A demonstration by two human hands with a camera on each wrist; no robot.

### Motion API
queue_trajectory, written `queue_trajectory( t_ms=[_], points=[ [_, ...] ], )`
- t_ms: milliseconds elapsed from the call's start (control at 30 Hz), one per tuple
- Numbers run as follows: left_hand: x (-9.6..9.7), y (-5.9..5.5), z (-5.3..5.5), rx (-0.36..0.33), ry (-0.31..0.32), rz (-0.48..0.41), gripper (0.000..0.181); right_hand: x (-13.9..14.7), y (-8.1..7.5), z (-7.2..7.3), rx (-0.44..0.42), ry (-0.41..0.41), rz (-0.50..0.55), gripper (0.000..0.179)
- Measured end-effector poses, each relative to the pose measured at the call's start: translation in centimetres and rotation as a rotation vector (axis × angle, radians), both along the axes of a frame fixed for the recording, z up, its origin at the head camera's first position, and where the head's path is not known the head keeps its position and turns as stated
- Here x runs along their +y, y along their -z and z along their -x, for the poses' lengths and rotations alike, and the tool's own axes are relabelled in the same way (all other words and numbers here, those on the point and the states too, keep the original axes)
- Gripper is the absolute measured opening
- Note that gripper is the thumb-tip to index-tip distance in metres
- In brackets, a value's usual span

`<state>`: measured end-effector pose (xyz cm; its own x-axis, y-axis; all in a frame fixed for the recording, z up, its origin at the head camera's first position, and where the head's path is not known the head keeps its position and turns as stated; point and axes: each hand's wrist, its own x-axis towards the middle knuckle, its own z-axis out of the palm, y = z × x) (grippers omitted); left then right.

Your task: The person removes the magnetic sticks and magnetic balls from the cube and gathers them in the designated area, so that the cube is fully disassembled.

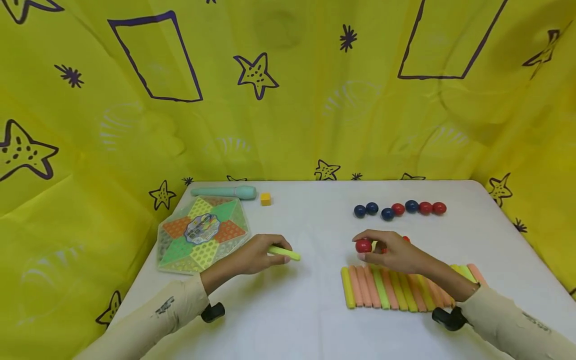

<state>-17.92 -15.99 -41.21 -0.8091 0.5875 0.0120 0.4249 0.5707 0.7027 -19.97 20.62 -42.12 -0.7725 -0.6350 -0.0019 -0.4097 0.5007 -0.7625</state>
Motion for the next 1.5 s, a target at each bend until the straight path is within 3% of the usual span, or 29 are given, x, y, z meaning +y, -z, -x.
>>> queue_trajectory(
  t_ms=[200, 367, 467, 567, 733, 867, 1000, 1233, 1500],
  points=[
    [2.6, 1.6, 0.6, -0.023, 0.025, 0.104, 0.015, 2.1, 1.5, 0.4, -0.053, 0.06, -0.046, 0.042],
    [4.7, 2.0, 0.9, -0.125, 0.007, 0.19, 0.036, 3.0, 1.6, 1.3, 0.0, 0.091, -0.088, 0.043],
    [5.8, 2.6, 1.0, -0.208, -0.025, 0.224, 0.045, 3.6, 1.5, 1.8, 0.023, 0.102, -0.113, 0.044],
    [7.1, 3.3, 1.0, -0.253, -0.077, 0.236, 0.043, 4.3, 1.4, 2.2, 0.018, 0.116, -0.121, 0.043],
    [8.8, 3.8, 0.5, -0.281, -0.168, 0.292, 0.034, 6.0, 1.7, 3.2, 0.023, 0.151, -0.118, 0.043],
    [9.5, 3.7, 0.3, -0.274, -0.198, 0.352, 0.034, 7.7, 1.5, 4.5, 0.008, 0.212, -0.115, 0.048],
    [9.5, 3.5, 0.1, -0.249, -0.207, 0.378, 0.033, 10.0, 0.8, 6.2, 0.015, 0.301, -0.132, 0.047],
    [8.0, 3.9, -0.9, -0.235, -0.215, 0.342, 0.035, 14.9, -0.2, 9.4, 0.06, 0.429, -0.247, 0.056],
    [3.8, 3.3, -1.4, -0.199, -0.257, 0.251, 0.025, 17.5, 0.3, 11.5, 0.078, 0.415, -0.464, 0.054]
  ],
)
